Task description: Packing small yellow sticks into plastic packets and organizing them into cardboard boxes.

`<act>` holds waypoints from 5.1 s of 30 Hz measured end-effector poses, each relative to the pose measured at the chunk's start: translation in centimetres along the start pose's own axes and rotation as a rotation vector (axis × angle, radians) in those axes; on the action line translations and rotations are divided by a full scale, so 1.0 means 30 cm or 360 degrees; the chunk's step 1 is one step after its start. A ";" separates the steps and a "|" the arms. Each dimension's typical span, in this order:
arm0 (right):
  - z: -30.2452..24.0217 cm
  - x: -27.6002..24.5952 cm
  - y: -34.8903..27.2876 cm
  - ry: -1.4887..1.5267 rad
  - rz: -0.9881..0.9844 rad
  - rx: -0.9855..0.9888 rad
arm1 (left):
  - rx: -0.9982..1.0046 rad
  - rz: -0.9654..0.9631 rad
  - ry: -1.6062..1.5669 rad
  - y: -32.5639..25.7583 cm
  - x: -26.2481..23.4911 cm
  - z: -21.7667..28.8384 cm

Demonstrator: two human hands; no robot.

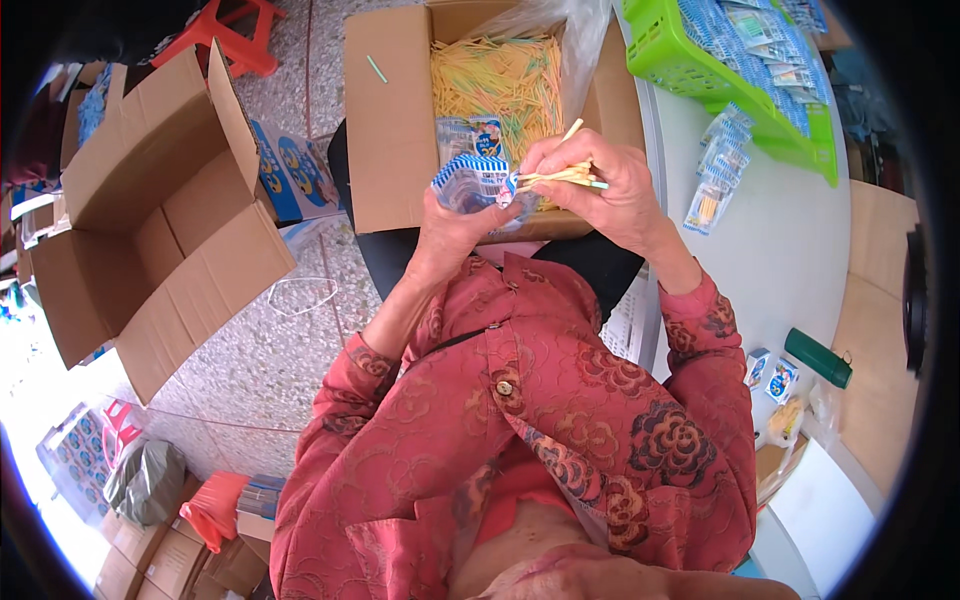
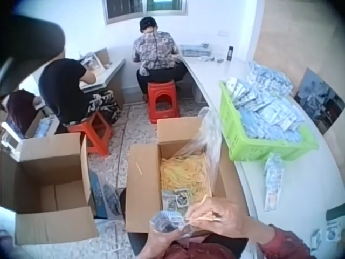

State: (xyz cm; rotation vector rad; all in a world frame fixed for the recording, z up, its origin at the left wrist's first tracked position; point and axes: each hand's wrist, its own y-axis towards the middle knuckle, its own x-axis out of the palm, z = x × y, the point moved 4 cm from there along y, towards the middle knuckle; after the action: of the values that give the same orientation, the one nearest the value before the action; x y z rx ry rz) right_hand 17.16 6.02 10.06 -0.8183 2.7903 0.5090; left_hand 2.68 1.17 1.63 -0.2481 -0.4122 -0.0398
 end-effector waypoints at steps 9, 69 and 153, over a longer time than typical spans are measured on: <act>-0.026 0.004 0.015 -0.0294 -0.0011 0.0100 | 0.0106 -0.0010 0.0275 0.018 -0.019 0.011; 0.031 0.010 0.067 -0.0951 -0.0102 -0.0065 | 0.0193 -0.0104 0.0415 0.034 -0.014 -0.002; 0.067 -0.040 0.067 -0.0076 0.0171 -0.0089 | 0.0220 0.0130 0.0098 0.038 -0.045 0.018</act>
State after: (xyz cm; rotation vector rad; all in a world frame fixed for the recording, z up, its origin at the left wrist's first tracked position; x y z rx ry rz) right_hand 17.22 8.95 9.09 -0.6599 2.7986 0.6184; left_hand 1.34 2.40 1.30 -0.1266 -0.3413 0.0610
